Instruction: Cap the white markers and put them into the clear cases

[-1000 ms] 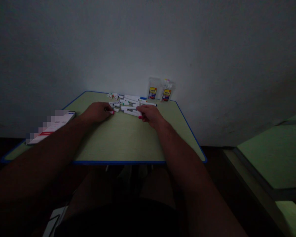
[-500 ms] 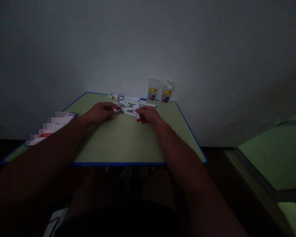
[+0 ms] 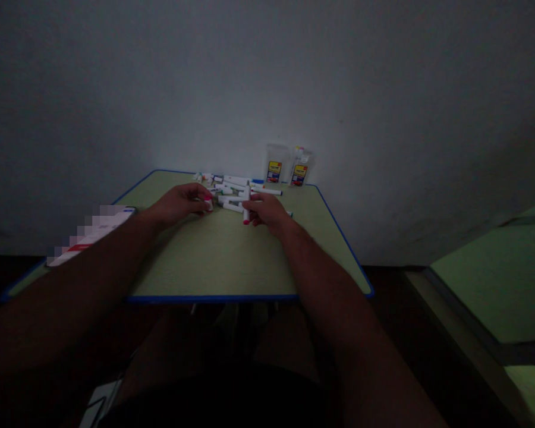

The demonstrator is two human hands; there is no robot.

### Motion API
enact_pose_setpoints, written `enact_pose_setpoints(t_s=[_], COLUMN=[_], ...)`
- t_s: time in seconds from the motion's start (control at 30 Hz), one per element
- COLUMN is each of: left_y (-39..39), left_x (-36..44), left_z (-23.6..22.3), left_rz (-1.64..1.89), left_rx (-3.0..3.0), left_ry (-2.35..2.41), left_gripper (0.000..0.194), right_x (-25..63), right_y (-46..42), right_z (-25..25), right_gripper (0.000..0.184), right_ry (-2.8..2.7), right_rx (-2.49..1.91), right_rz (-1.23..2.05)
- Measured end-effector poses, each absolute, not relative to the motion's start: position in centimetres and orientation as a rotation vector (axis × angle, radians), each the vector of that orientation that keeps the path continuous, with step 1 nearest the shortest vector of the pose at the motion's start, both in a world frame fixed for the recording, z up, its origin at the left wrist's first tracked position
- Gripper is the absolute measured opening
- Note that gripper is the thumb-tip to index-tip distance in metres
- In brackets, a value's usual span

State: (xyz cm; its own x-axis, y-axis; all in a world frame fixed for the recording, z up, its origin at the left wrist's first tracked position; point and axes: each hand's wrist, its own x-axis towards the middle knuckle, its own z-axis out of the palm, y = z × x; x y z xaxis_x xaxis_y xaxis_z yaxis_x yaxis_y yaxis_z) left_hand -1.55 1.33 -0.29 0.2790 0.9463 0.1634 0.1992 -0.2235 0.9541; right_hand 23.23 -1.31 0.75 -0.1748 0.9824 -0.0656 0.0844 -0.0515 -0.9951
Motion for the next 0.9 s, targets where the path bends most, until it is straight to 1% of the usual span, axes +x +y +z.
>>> enact_pose_setpoints(t_s=[0.17,0.47,0.7,0.9], left_y=[1.36,0.92,0.56,0.47], left_x=[-1.45,-1.24,-1.12,-1.11], left_z=[-0.17,0.11,0.33,0.34], left_rz=[1.076,1.043,1.012,0.996], left_rx=[1.706,1.784,1.786,1.776], left_ry=[1.043,1.031,1.025,1.036], left_gripper=[0.023,0.025,0.023,0.026], right_x=[23.1,23.21,23.2,23.05], right_y=[-1.23,-1.05,-1.27,-1.55], right_z=[0.65,0.43,0.63,1.01], right_gripper=[0.005,0.007,0.005,0.005], right_ry=[-1.401,-1.384,-1.372,-1.327], right_rx=[-1.236,-1.195,-1.181,-1.186], right_rz=[1.323,1.354,1.359,1.427])
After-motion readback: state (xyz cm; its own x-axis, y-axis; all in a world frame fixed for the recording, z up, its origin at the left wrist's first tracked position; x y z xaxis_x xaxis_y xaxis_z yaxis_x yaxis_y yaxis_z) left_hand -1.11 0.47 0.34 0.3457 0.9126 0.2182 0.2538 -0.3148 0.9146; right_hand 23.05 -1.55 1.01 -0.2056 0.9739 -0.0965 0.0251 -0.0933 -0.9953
